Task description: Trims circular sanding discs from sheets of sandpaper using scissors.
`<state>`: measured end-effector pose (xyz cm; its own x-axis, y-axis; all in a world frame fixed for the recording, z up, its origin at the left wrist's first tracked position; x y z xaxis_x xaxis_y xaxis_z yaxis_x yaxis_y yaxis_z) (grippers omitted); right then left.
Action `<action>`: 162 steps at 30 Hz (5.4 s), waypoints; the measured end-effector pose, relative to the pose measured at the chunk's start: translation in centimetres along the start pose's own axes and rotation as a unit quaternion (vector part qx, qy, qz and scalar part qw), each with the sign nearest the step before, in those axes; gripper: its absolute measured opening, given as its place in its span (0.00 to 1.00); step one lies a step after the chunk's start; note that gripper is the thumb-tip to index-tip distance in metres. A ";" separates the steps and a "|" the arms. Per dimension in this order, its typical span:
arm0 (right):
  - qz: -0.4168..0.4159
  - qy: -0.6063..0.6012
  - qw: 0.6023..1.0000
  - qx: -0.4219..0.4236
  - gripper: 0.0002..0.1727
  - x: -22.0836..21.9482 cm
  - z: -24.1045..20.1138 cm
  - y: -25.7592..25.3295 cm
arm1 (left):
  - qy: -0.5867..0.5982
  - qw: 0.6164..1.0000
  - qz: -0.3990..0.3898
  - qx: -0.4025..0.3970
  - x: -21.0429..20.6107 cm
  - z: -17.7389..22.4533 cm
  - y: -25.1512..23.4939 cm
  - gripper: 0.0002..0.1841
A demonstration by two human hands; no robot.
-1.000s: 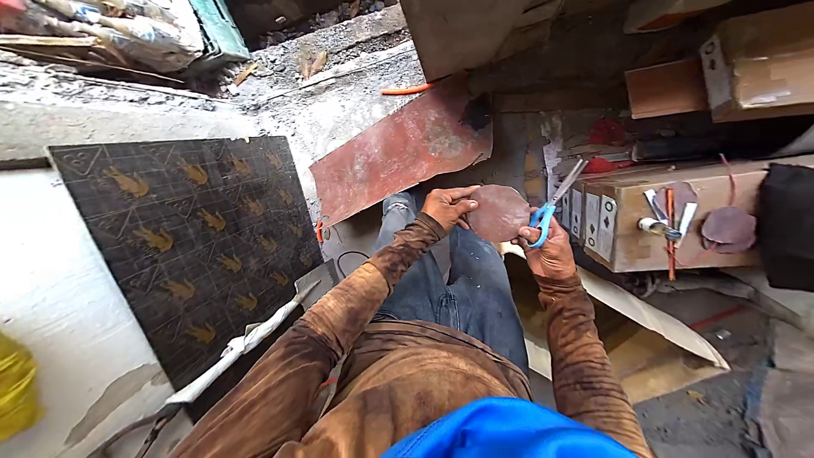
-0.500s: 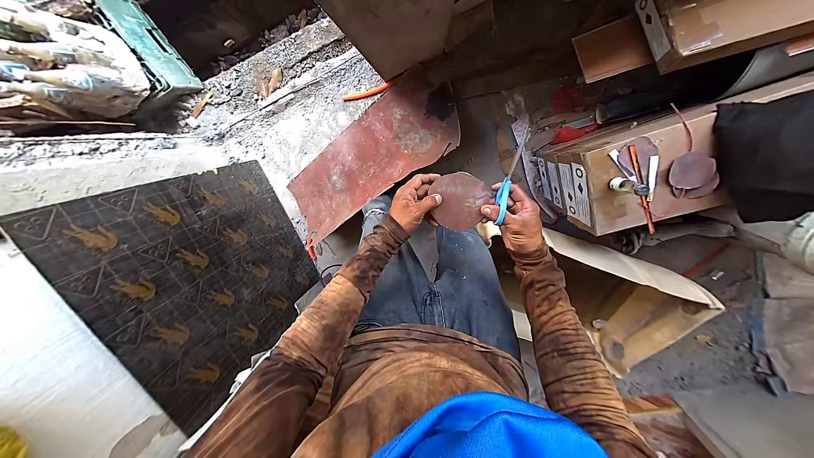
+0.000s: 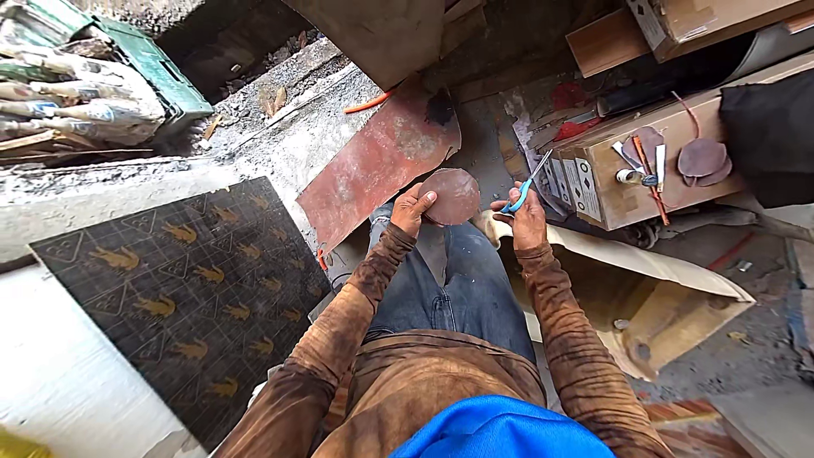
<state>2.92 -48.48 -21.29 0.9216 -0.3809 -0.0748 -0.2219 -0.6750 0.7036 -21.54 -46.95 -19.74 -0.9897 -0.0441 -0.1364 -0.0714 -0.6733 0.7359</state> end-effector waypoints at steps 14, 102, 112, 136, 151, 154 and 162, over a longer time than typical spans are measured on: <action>-0.076 0.103 0.991 -0.032 0.33 -0.7 0.0 0.7 | -0.019 0.996 0.084 -0.020 1.3 -0.6 0.3 0.12; -0.375 0.488 0.787 0.048 0.77 -29.8 6.4 -1.3 | 0.259 0.925 0.277 0.038 17.7 -3.9 1.9 0.13; -0.400 0.520 0.753 0.057 0.79 -23.2 2.3 2.2 | 0.389 0.919 0.060 -0.016 11.6 -1.9 1.8 0.22; -0.145 -0.260 0.954 0.017 0.01 1.5 -4.5 -1.5 | 0.081 0.944 -0.315 -0.054 -8.2 5.7 -3.8 0.39; 0.427 -0.049 0.886 -0.173 0.26 27.6 4.8 -2.5 | 0.158 0.965 -0.175 0.117 -1.7 -3.0 -0.5 0.41; 0.434 -0.130 0.886 -0.101 0.32 30.8 3.0 -4.1 | 0.113 0.981 -0.107 0.118 -3.2 -1.9 0.0 0.27; 0.336 -0.046 0.926 -0.167 0.23 30.7 4.7 -6.1 | 0.046 0.997 -0.046 0.048 -8.9 0.0 -1.5 0.15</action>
<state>31.08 -59.09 -31.19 0.5758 -0.7071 0.4103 -0.6111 -0.0389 0.7906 -12.60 -45.53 -19.65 -0.9632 -0.0558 -0.2628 -0.1770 -0.6040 0.7770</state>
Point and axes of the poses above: each hand's wrist, its own y-axis away from the middle knuckle, its own x-axis out of the back of the hand, z = x × y, the point moved 1 cm from there along -y, towards the middle knuckle, and after that the axes turned 15 degrees about -y, right-handed, at the moved point
